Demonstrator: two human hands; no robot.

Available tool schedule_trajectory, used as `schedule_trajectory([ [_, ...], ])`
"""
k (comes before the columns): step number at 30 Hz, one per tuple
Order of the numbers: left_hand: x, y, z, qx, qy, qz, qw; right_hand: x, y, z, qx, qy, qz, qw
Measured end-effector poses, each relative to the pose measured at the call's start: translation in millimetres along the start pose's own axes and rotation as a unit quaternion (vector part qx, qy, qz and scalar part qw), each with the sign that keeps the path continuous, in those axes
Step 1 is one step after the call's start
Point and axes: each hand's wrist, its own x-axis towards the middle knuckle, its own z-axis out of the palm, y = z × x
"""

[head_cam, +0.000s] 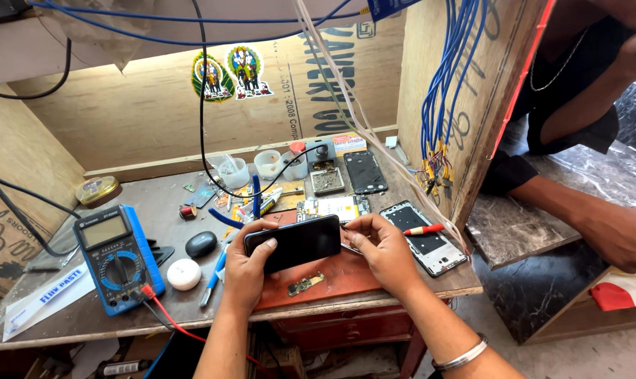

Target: The person holds a smartphone and uses a small metal tool to pry and separate the phone's back cover from the frame. They repeatedly work along the edges to loosen the casing while another person watches nearby.

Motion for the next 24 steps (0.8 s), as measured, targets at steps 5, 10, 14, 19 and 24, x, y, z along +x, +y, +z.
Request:
schedule_trajectory([
  [5, 0, -2, 2, -0.031, -0.001, -0.008, 0.999, 0, -2, -1, 0.018, -0.005, -0.002, 1.000],
  [10, -2, 3, 6, -0.021, 0.009, -0.016, 1.000, -4, -9, -2, 0.015, -0.007, -0.008, 1.000],
  [14, -7, 4, 7, -0.014, -0.002, -0.006, 1.000, -9, -11, -2, 0.016, -0.006, -0.001, 1.000],
  [19, -11, 1, 5, -0.004, -0.026, 0.038, 0.999, -10, -14, 0, 0.016, -0.004, 0.004, 1.000],
  [24, -8, -1, -1, 0.043, -0.038, 0.113, 0.992, -11, -18, 4, 0.007, 0.000, 0.017, 1.000],
])
